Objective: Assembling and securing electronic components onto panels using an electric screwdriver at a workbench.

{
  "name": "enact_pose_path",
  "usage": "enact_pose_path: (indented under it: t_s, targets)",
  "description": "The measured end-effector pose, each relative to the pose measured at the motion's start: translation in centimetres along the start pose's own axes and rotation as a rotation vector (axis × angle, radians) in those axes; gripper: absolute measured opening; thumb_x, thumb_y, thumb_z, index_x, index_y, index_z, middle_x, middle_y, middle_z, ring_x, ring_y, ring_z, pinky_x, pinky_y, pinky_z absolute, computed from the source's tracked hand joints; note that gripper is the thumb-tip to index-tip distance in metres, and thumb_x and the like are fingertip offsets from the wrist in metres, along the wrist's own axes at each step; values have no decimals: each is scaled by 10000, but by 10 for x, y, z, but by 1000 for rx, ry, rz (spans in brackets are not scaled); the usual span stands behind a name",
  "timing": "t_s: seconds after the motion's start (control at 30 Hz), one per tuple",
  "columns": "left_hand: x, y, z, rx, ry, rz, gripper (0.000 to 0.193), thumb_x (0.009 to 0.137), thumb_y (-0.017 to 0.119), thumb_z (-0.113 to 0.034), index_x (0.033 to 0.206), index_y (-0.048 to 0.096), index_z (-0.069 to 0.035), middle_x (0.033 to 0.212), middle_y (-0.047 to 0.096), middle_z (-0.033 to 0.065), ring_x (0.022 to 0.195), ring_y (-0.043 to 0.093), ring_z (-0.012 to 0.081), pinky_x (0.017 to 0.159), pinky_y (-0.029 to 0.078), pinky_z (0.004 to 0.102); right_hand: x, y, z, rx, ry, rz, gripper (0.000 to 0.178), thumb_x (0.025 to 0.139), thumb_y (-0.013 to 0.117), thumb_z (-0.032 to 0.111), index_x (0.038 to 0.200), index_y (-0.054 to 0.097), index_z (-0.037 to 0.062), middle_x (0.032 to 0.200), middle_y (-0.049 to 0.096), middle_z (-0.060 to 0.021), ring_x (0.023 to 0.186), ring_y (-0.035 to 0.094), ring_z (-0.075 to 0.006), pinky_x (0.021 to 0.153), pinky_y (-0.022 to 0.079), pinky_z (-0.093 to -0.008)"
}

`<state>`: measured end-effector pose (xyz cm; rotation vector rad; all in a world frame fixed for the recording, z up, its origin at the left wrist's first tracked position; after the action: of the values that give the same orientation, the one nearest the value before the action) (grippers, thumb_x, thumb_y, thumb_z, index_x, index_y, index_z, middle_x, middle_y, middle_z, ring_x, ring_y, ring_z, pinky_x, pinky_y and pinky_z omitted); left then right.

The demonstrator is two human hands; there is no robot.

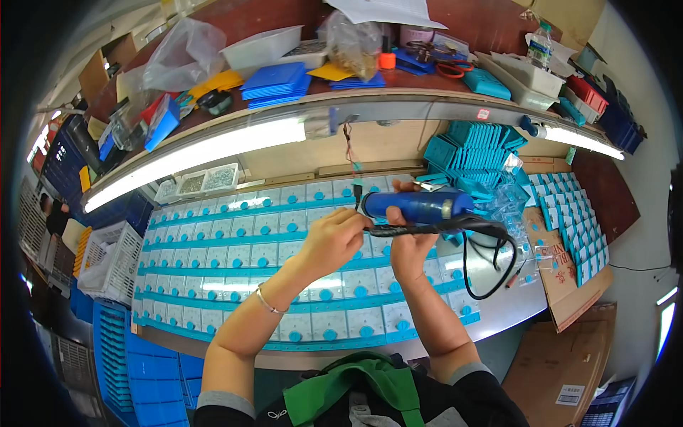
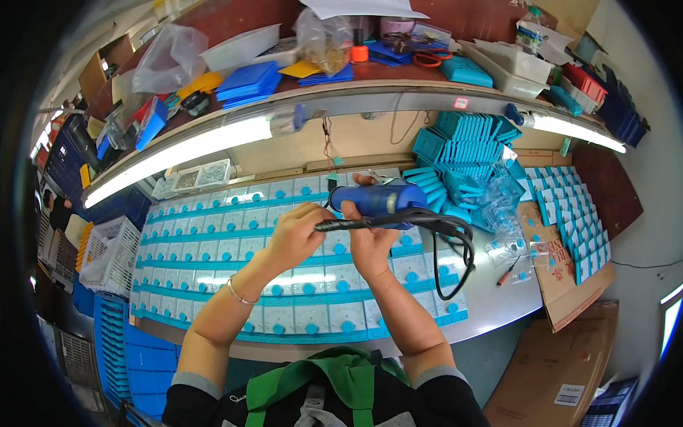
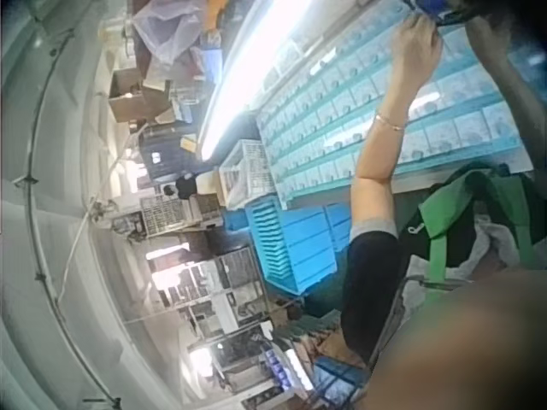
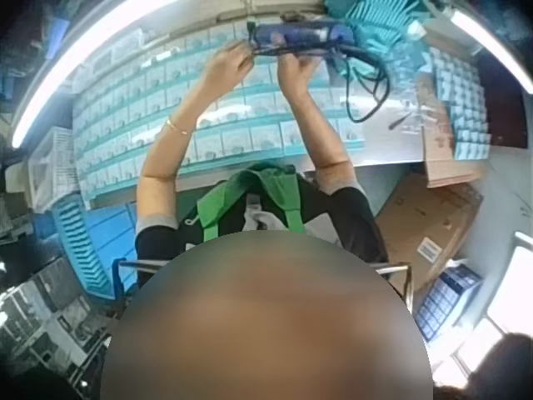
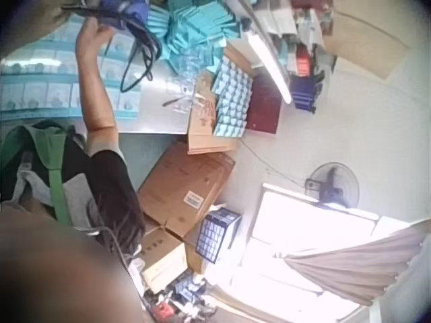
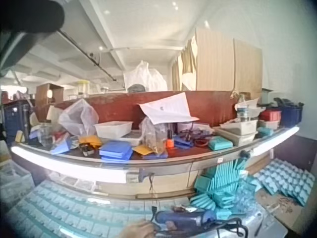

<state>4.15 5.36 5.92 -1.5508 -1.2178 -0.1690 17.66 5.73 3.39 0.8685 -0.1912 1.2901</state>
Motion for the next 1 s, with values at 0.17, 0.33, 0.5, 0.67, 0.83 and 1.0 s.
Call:
enact_pose_path:
  t_s: [0.17, 0.33, 0.5, 0.67, 0.83, 1.0]
  targets:
    - [-22, -17, 26, -172, 26, 175, 115, 819, 600, -27, 930, 623, -42, 840, 627, 109, 797, 609, 323, 670, 497, 412, -16, 32, 49, -564, -458, -127, 627, 850, 700, 88, 1382, 374, 21, 1300, 517, -120, 1253, 472, -246, 1081, 353, -377]
    - [-44, -57, 20, -19, 26, 242, 126, 804, 676, -137, 924, 670, -97, 747, 658, -6, 783, 606, 192, 845, 385, 367, -2, 13, 85, -1181, -185, 12, 471, 709, 767, 140, 1094, 515, 41, 905, 619, -223, 873, 618, -409, 747, 496, -427]
    - [-39, -42, -22, -401, 54, 346, 151, 830, 690, -192, 903, 660, -64, 724, 628, 30, 699, 571, 142, 694, 424, 319, -75, -1, 73, -1529, 272, 305, 510, 740, 734, 257, 1160, 497, 91, 830, 649, -207, 791, 658, -389, 688, 512, -449]
    - [-37, -40, 24, -710, -263, 239, 206, 932, 588, -236, 878, 634, -43, 674, 561, 17, 607, 499, 78, 565, 410, 237, -146, -27, 106, -1456, 468, 466, 512, 727, 726, 245, 1164, 519, 76, 870, 652, -190, 801, 652, -366, 706, 512, -415]
    - [-47, -99, 116, -1091, -379, -124, 255, 1005, 497, -263, 929, 590, -37, 637, 440, -25, 600, 422, 75, 627, 421, 248, -227, -100, 171, -1528, 643, 400, 470, 662, 738, 120, 1105, 580, 125, 853, 648, -161, 845, 638, -349, 738, 503, -417]
    - [-77, -161, 207, -1275, -392, -417, 210, 1009, 494, -250, 949, 560, -60, 691, 434, -16, 649, 421, 103, 661, 412, 272, -308, -197, 280, -1845, 564, -291, 463, 659, 742, 119, 1098, 598, 92, 836, 647, -173, 821, 646, -346, 751, 508, -399]
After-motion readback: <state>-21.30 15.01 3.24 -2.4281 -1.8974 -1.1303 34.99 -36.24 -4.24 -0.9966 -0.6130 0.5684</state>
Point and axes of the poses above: each hand's wrist, its own x-axis towards the middle knuckle, its own y-axis out of the palm, z = x × y, the point moved 9 cm from there along x, towards the middle knuckle
